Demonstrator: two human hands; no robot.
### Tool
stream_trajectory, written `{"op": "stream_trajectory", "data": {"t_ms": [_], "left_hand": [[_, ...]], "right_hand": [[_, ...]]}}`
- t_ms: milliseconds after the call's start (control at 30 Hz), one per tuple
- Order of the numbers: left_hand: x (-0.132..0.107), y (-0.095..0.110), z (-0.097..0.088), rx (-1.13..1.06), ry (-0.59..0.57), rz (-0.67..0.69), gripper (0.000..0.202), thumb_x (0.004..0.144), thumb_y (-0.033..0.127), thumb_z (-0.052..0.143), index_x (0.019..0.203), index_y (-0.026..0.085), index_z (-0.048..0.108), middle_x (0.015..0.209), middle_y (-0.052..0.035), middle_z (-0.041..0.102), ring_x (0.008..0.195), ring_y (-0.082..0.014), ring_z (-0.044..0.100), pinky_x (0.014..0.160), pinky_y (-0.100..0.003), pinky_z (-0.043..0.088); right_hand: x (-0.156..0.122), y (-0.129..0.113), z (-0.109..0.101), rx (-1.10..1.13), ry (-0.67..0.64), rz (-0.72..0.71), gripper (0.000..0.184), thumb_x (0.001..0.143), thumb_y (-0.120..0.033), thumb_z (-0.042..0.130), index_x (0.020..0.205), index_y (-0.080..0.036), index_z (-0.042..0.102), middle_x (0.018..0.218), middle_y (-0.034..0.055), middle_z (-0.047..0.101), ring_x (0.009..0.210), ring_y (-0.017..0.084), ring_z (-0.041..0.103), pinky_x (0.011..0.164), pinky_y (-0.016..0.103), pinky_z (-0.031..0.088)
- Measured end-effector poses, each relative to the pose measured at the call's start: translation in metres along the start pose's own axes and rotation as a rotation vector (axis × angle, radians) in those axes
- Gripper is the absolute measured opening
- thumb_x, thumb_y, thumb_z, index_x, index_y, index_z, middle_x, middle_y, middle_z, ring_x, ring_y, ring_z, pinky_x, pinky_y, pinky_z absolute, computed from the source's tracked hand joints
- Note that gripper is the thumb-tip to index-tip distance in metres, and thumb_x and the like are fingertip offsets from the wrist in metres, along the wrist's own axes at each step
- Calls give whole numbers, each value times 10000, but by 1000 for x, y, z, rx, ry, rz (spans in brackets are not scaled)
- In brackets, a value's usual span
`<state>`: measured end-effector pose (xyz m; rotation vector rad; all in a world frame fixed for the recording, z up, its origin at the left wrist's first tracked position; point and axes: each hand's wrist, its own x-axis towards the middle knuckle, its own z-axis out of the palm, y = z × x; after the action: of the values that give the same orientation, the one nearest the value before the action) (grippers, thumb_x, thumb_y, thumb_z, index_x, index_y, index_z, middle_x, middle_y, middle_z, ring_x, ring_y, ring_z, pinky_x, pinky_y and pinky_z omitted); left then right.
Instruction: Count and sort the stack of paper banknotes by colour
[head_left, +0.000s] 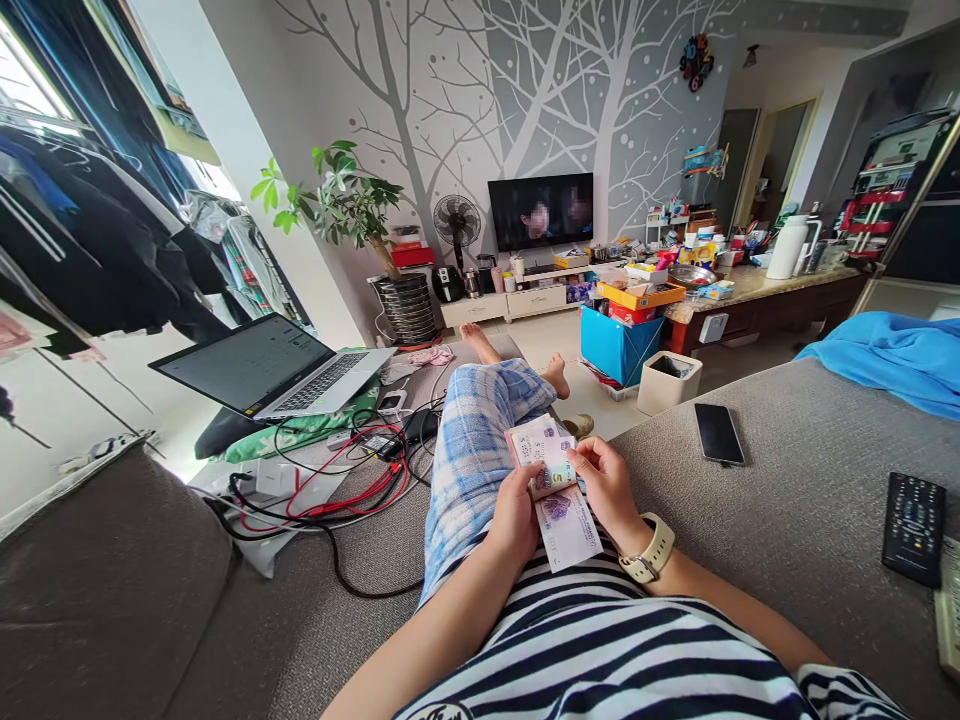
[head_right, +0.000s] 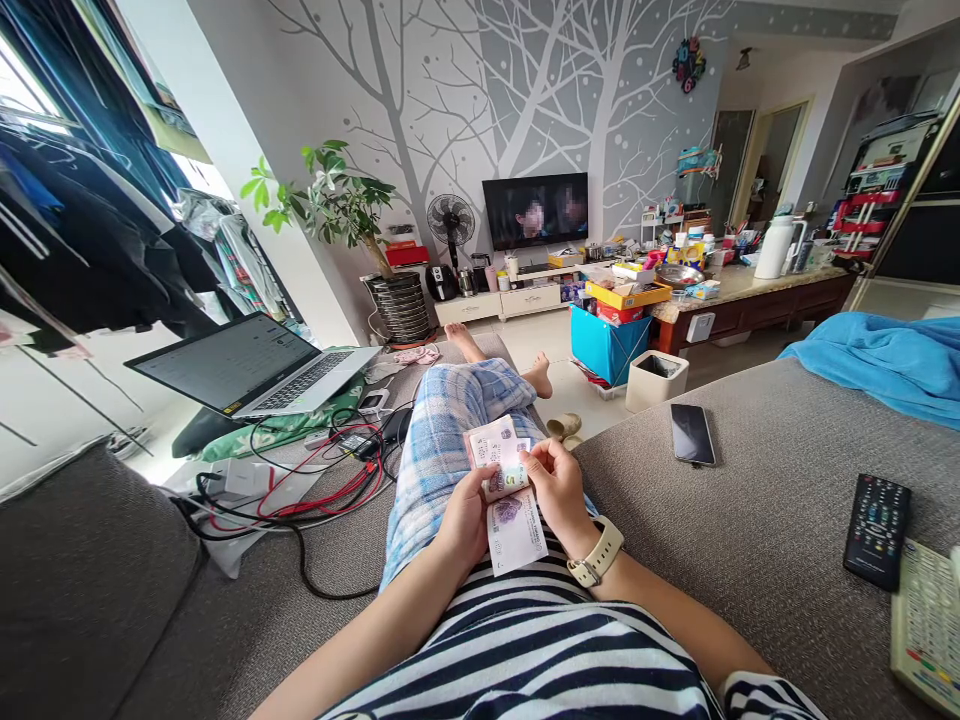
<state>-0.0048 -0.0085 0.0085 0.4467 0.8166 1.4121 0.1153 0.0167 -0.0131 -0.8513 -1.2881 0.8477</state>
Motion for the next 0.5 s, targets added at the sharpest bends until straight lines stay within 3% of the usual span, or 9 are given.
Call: {"op": "stream_trajectory", "data": {"t_ms": [233, 500], "left_hand": [[1, 0, 2, -67, -3, -66, 361, 782, 216, 576, 1120, 100, 628, 1008, -139, 731, 874, -258, 712, 811, -401, 571], [9, -4, -5, -54, -15, -8, 341, 806, 267, 581, 1102, 112, 645, 995, -119, 739, 889, -243, 711, 843, -372, 560]], "right_hand": [[-2, 1, -1, -51, -13, -32, 282, 861, -418, 575, 695, -197, 518, 616, -28, 486, 576, 135, 433, 552, 254, 364], [-5, -5, -1, -36, -40, -65, 264, 862, -406, 559, 701, -200, 522, 616, -21, 493, 580, 139, 443, 550, 251, 365]]}}
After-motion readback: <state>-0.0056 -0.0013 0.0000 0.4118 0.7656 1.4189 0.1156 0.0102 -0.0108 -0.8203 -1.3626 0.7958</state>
